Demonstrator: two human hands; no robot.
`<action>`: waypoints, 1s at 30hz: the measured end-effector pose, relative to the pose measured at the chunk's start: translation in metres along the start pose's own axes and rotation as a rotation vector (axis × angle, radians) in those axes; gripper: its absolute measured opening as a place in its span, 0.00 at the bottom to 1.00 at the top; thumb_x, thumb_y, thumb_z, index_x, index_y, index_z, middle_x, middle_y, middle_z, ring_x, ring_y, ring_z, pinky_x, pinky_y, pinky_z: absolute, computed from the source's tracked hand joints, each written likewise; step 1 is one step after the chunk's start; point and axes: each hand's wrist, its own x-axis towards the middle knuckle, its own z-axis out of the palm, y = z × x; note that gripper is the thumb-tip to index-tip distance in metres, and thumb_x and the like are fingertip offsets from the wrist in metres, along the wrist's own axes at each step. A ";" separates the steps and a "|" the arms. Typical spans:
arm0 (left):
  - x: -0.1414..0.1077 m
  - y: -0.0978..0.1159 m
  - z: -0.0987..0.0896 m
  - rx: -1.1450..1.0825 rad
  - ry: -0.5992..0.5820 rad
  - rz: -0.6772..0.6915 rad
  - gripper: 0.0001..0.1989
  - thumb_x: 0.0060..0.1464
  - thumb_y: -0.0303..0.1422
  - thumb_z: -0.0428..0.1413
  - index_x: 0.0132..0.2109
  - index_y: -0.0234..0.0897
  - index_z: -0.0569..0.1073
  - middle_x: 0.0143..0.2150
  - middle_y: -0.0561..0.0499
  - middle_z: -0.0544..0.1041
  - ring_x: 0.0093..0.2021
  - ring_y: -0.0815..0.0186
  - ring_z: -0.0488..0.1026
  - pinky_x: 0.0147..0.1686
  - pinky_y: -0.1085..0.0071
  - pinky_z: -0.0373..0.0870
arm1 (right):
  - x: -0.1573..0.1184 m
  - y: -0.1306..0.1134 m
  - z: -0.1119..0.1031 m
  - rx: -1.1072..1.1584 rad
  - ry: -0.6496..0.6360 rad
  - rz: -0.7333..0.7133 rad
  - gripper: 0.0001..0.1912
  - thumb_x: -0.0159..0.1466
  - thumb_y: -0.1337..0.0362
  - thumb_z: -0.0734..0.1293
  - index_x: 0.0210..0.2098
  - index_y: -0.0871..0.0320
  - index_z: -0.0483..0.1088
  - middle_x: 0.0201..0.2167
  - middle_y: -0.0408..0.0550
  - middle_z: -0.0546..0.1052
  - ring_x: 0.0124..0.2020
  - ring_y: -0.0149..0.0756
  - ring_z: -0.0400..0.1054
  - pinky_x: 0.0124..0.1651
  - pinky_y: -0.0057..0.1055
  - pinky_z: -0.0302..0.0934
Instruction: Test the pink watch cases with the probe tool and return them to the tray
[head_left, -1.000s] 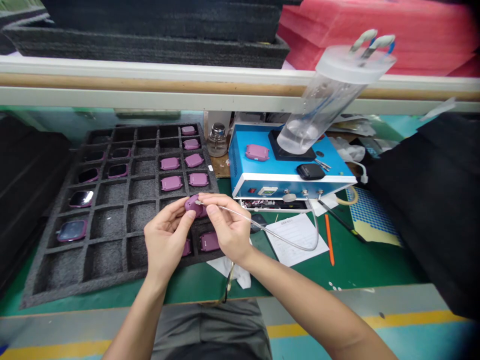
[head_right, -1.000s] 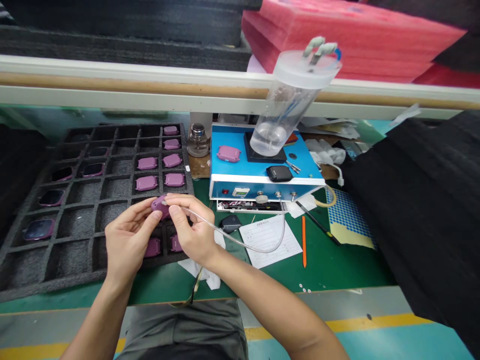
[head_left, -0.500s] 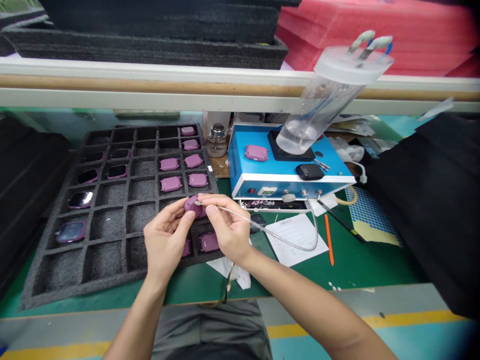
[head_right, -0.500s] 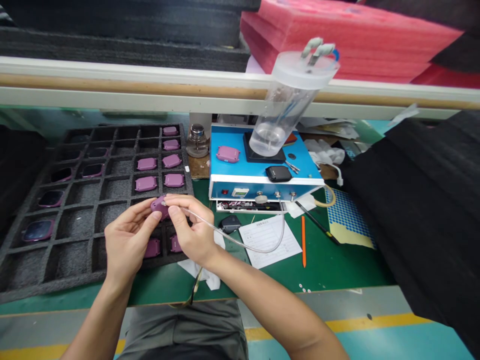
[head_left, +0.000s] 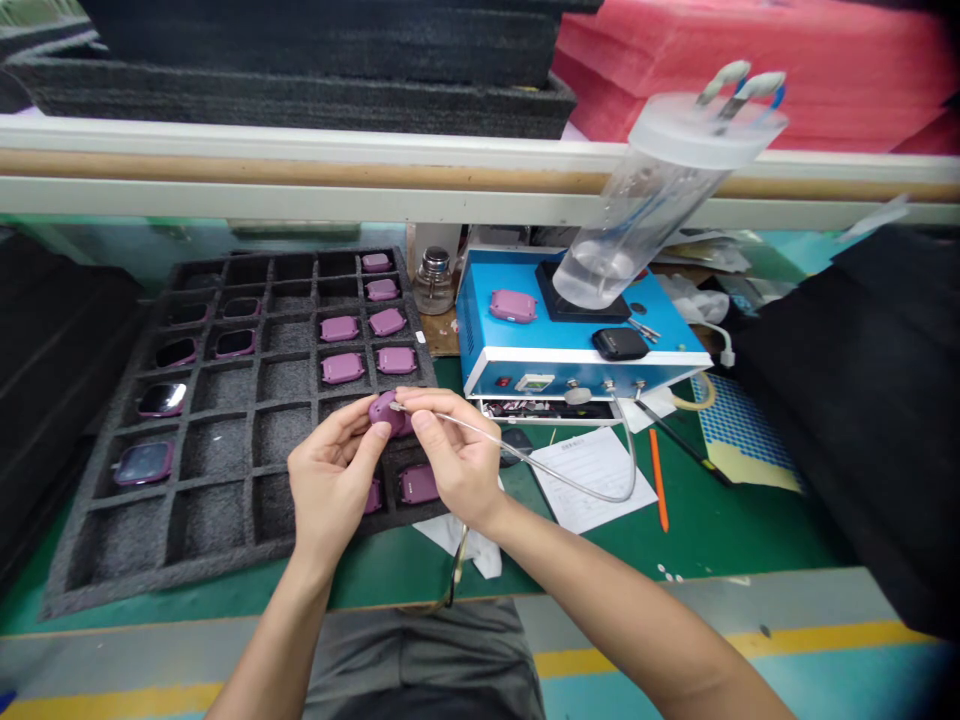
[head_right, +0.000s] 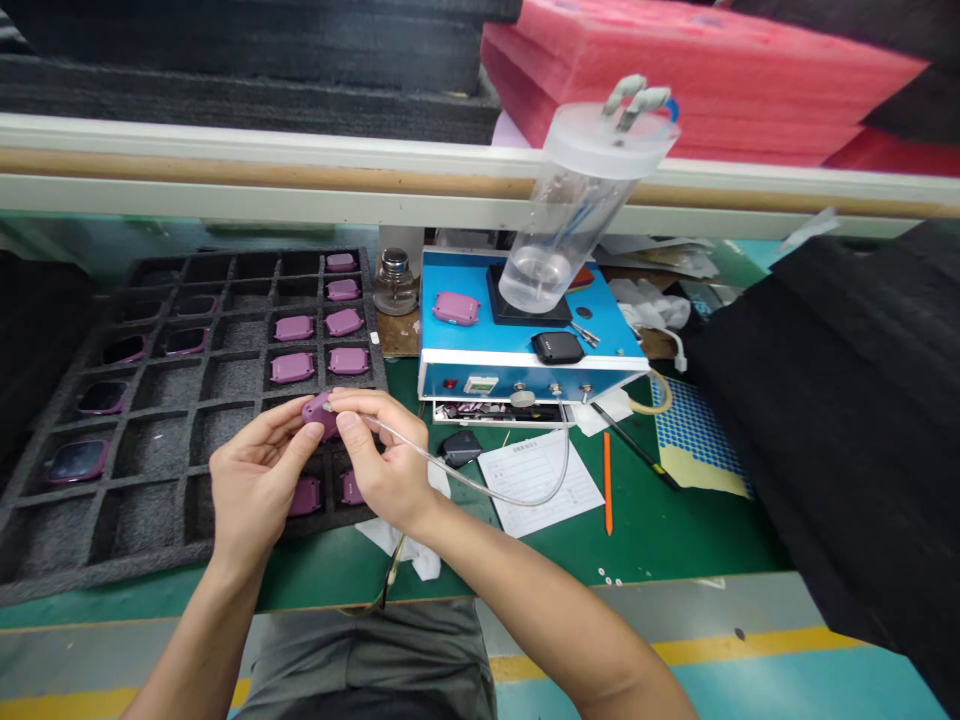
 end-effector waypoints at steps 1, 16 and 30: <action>0.000 0.000 0.000 0.002 0.001 0.000 0.18 0.53 0.38 0.71 0.49 0.34 0.83 0.46 0.43 0.86 0.45 0.58 0.86 0.49 0.67 0.83 | 0.000 0.000 0.000 -0.003 0.002 0.001 0.07 0.71 0.65 0.68 0.43 0.52 0.80 0.45 0.49 0.84 0.51 0.37 0.80 0.53 0.35 0.77; -0.002 0.001 0.001 -0.010 -0.005 -0.024 0.18 0.52 0.37 0.70 0.49 0.33 0.83 0.47 0.42 0.86 0.46 0.59 0.85 0.50 0.66 0.82 | -0.001 -0.002 -0.001 -0.007 -0.007 0.009 0.07 0.71 0.64 0.68 0.43 0.52 0.80 0.45 0.50 0.84 0.51 0.38 0.80 0.54 0.36 0.76; 0.218 0.034 -0.002 1.069 -0.438 0.215 0.20 0.55 0.21 0.54 0.51 0.30 0.83 0.52 0.40 0.84 0.56 0.52 0.79 0.60 0.60 0.71 | -0.010 -0.005 0.001 -0.019 0.034 0.051 0.06 0.70 0.64 0.69 0.41 0.53 0.81 0.43 0.50 0.85 0.48 0.39 0.81 0.50 0.36 0.79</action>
